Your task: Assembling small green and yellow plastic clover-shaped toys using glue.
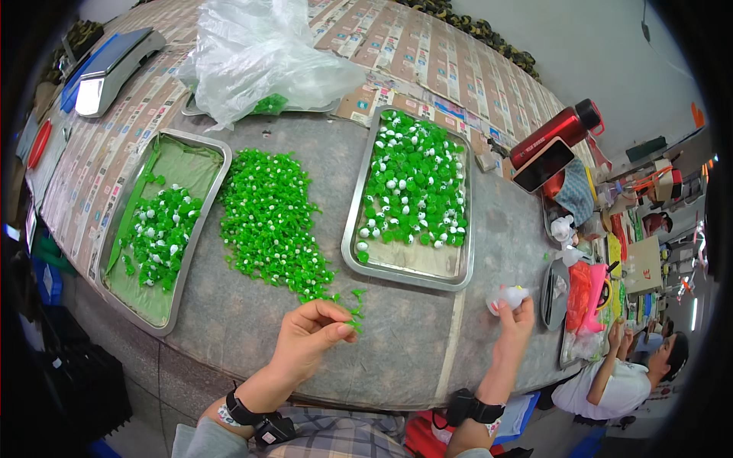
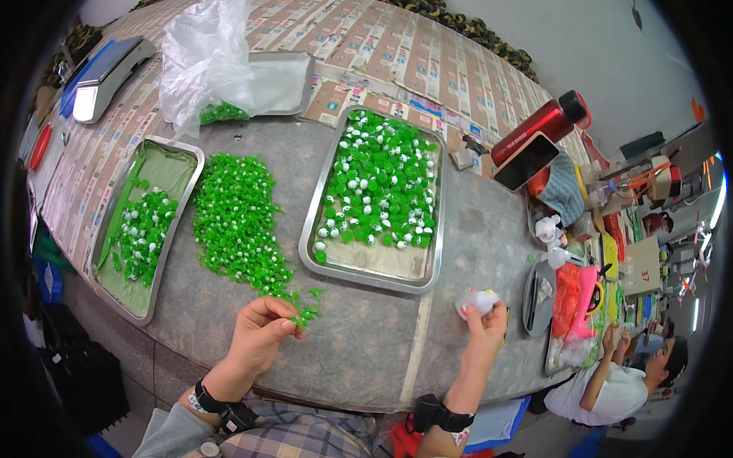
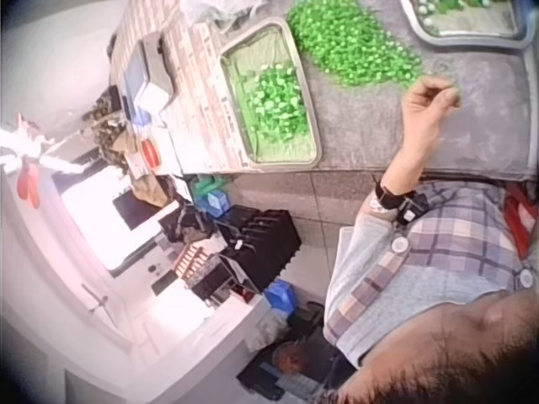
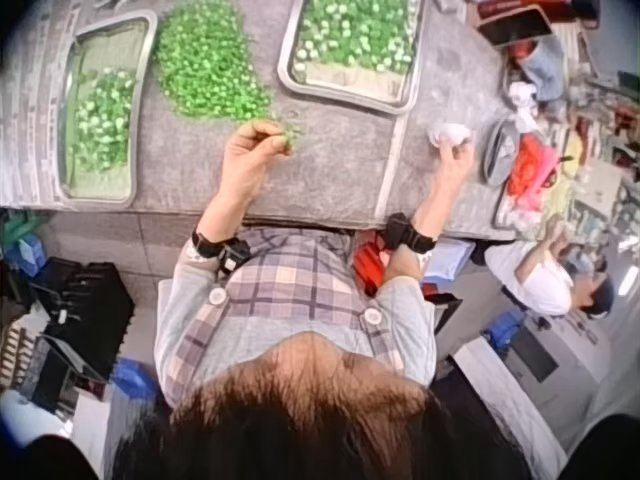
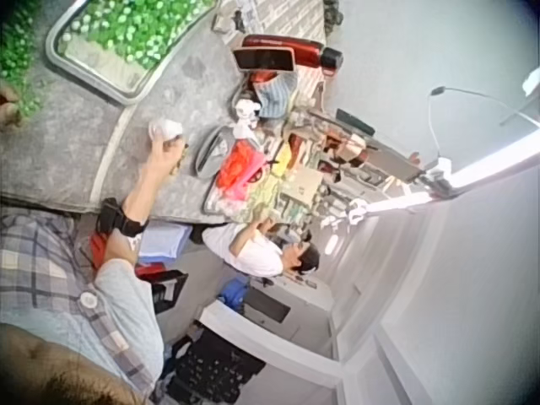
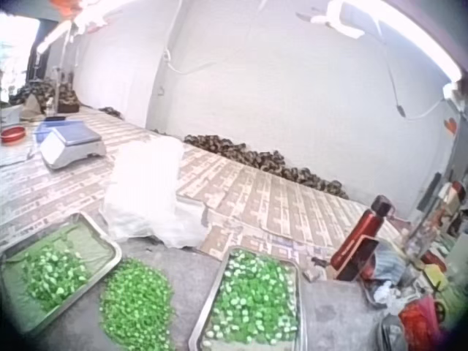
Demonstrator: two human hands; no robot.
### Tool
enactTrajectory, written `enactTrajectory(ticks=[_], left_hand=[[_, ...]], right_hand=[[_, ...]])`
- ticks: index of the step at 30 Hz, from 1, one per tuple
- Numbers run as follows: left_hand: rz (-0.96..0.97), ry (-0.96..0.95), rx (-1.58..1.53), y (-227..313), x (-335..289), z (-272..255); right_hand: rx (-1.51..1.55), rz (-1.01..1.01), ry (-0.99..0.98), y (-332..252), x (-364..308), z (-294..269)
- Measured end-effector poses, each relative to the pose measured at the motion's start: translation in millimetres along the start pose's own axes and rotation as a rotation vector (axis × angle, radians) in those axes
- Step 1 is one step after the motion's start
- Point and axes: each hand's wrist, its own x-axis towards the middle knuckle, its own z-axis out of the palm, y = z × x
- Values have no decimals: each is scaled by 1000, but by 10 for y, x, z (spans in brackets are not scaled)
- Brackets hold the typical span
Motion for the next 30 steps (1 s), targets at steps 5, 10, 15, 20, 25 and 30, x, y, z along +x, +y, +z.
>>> enactTrajectory(ticks=[5,10,15,20,25,30], left_hand=[[4,47,-1,30,-11,29],[-16,38,-4,24,-22,42],[2,47,-10,52,-19,-48],[-12,22,-1,46,-16,7],[-39,8,-27,72,-24,1],[-11,-65,-36,58,-34,-96]], right_hand=[[-7,-69,11,5,4,43],[-599,-648,244,-656,-246,284],[-541,-566,-658,-749,-174,1309],[-833,-746,-746,-497,-68,1767],[-903,-728,-799,-523,-43,1799],[-138,-70,-930,-553,-215,1440]])
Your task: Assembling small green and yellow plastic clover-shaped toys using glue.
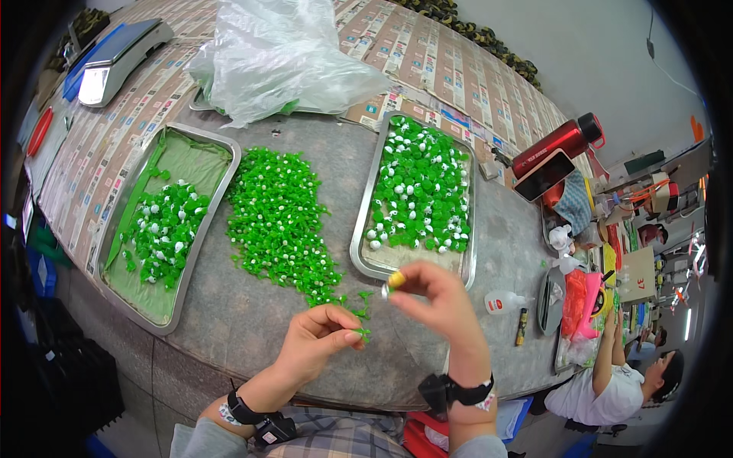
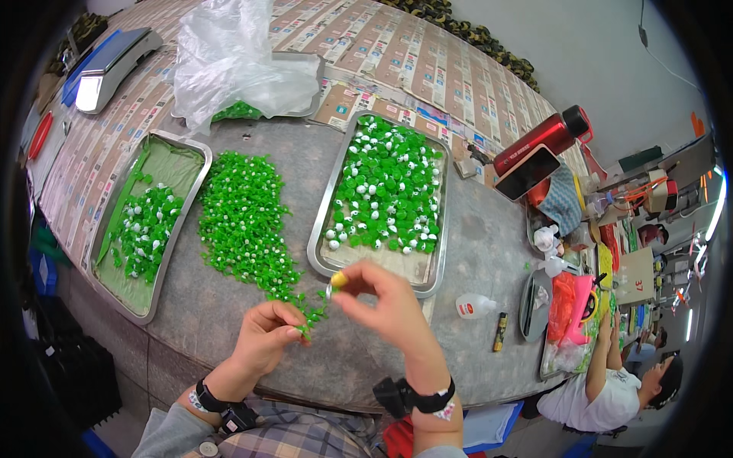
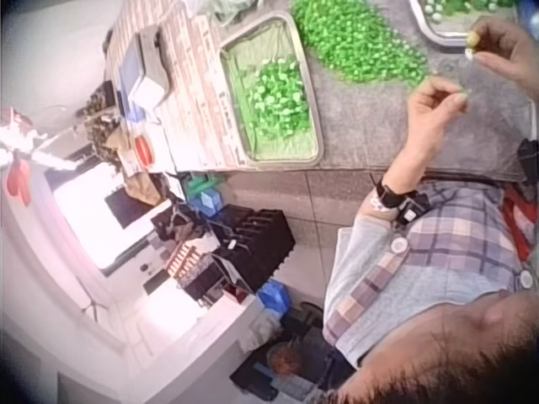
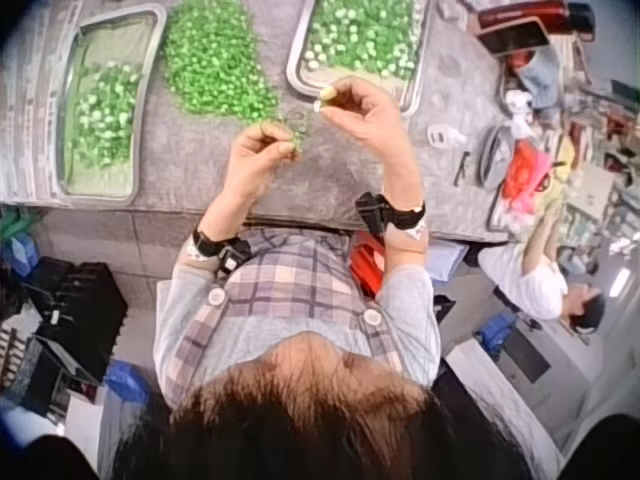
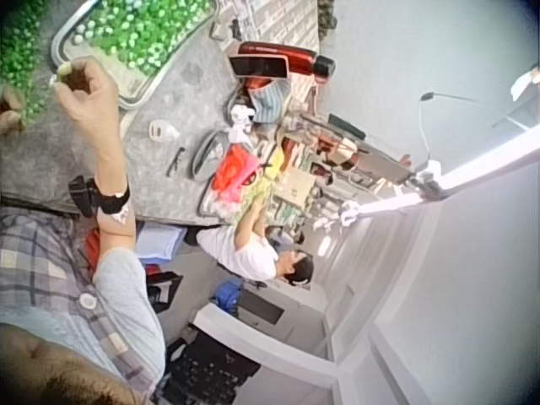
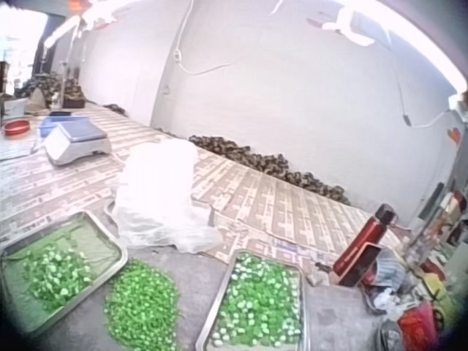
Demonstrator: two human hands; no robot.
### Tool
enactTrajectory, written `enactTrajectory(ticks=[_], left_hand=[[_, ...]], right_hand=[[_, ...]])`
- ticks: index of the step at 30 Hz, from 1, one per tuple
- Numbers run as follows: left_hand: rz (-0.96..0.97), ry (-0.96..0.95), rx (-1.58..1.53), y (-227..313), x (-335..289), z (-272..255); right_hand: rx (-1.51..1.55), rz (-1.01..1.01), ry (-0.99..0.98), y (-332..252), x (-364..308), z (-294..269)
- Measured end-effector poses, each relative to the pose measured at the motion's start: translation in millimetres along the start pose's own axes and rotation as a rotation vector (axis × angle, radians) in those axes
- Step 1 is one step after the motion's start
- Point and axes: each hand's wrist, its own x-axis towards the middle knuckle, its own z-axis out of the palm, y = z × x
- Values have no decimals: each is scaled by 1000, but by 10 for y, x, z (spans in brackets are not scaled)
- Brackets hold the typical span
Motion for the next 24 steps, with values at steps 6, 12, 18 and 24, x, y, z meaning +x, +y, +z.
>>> enactTrajectory(ticks=[6,12,18,24], left_hand=[[-51,-156,-15,-29,11,139],[-64,-120,66,-69,15,122],[-53,-113,132,-75,12,152],[-104,25,98,-81,17,126]], right_hand=[[571,137,5,143,-561,136],[533,163,100,220,-624,245],[558,168,160,211,-677,263],[597,67,225,129,-665,291]])
